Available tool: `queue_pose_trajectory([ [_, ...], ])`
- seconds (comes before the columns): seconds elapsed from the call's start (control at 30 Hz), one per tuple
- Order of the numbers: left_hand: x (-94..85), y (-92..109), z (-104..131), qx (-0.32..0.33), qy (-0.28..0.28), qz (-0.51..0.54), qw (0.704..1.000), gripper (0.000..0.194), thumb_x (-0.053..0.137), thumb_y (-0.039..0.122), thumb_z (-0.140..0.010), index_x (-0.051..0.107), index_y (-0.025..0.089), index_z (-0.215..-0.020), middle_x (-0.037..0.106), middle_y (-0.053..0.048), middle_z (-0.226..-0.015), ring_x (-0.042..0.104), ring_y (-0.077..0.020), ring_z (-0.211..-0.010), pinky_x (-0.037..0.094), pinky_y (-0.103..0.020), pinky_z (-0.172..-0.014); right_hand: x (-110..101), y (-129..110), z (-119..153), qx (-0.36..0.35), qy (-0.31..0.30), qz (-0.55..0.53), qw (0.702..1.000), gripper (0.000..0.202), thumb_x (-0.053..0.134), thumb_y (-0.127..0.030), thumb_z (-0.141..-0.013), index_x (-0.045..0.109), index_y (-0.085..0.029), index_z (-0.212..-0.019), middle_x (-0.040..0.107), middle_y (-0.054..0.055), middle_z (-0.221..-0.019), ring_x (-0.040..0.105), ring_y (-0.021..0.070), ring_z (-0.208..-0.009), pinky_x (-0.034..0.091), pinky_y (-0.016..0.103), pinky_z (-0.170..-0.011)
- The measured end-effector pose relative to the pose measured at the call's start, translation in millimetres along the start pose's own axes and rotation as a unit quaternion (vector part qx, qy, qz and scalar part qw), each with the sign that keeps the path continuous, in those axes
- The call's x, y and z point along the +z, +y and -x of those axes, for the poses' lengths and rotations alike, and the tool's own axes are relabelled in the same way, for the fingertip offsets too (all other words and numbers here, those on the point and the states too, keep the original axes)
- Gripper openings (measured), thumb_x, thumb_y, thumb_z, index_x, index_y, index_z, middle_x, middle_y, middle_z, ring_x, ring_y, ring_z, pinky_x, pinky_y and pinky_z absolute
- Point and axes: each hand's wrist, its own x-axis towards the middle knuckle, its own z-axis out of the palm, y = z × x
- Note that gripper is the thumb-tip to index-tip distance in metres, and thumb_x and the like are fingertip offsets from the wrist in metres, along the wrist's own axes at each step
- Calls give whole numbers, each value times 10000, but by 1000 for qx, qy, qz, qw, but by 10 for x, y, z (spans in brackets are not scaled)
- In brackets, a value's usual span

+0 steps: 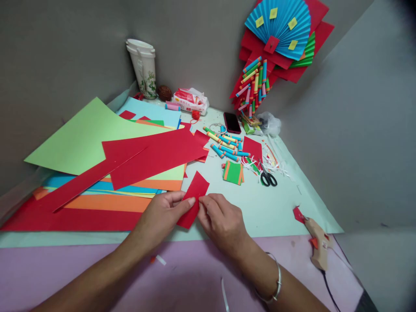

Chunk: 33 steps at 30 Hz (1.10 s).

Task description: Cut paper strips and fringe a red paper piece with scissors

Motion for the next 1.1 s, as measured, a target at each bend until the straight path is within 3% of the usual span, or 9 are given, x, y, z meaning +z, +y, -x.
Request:
queue_pose_trajectory([
  [0.23,47,77,15,4,19,-34,999,226,689,391,-732,743,182,-800,740,-11,-733,622,-193,-658,462,-277,-634,68,0,29,55,-13,-20,998,164,477,-103,-912,625,-170,-933,683,70,-788,651,166,-700,515,248,-612],
  [0.43,42,105,24,7,23,-84,996,229,663,407,-739,716,184,-725,687,9,-646,584,-172,-605,430,-254,-571,48,-2,-36,193,-59,-133,970,157,473,-153,-849,616,-188,-795,621,36,-723,582,159,-632,475,262,-608],
  [0.5,37,93,22,4,27,-83,996,251,670,426,-726,720,181,-736,690,2,-642,598,-186,-605,438,-264,-564,21,5,-62,262,-77,-205,940,125,494,-177,-834,615,-191,-805,615,22,-725,564,149,-620,464,254,-599],
  [0.63,34,87,18,-7,28,-62,998,264,680,429,-724,733,177,-778,724,-17,-679,628,-198,-621,456,-275,-578,-38,11,-115,389,-84,-366,841,71,526,-210,-829,595,-194,-819,597,-21,-670,541,120,-566,450,220,-554],
  [0.7,33,90,15,-14,19,-40,999,265,681,422,-737,738,173,-810,743,-29,-712,643,-199,-633,465,-278,-597,-68,1,-136,425,-86,-424,795,66,531,-229,-835,581,-196,-808,572,-45,-611,527,109,-520,435,208,-518],
  [0.77,32,91,13,-21,12,-15,1000,272,685,416,-744,740,170,-847,750,-36,-719,655,-203,-638,474,-285,-609,-98,-15,-143,432,-87,-452,776,58,539,-236,-835,575,-198,-809,557,-56,-578,512,102,-489,420,202,-493],
  [0.97,27,141,21,-16,25,39,999,317,706,417,-743,723,160,-928,753,-42,-724,679,-213,-666,505,-299,-639,-235,77,-109,267,-27,-435,860,109,523,-130,-793,606,-201,-798,634,17,-792,620,138,-636,477,245,-559],
  [1.03,27,172,36,-4,33,33,999,358,694,436,-757,714,167,-992,760,-47,-763,692,-226,-705,517,-308,-659,-303,185,-129,243,-9,-374,895,161,489,-120,-816,624,-205,-793,640,11,-740,624,146,-639,492,261,-592],
  [1.1,27,186,56,23,44,-21,999,357,663,452,-787,716,184,-1017,769,-50,-821,695,-235,-743,516,-311,-662,-368,294,-178,248,-68,-291,922,200,474,-168,-890,662,-202,-832,660,16,-699,634,156,-646,500,271,-612],
])
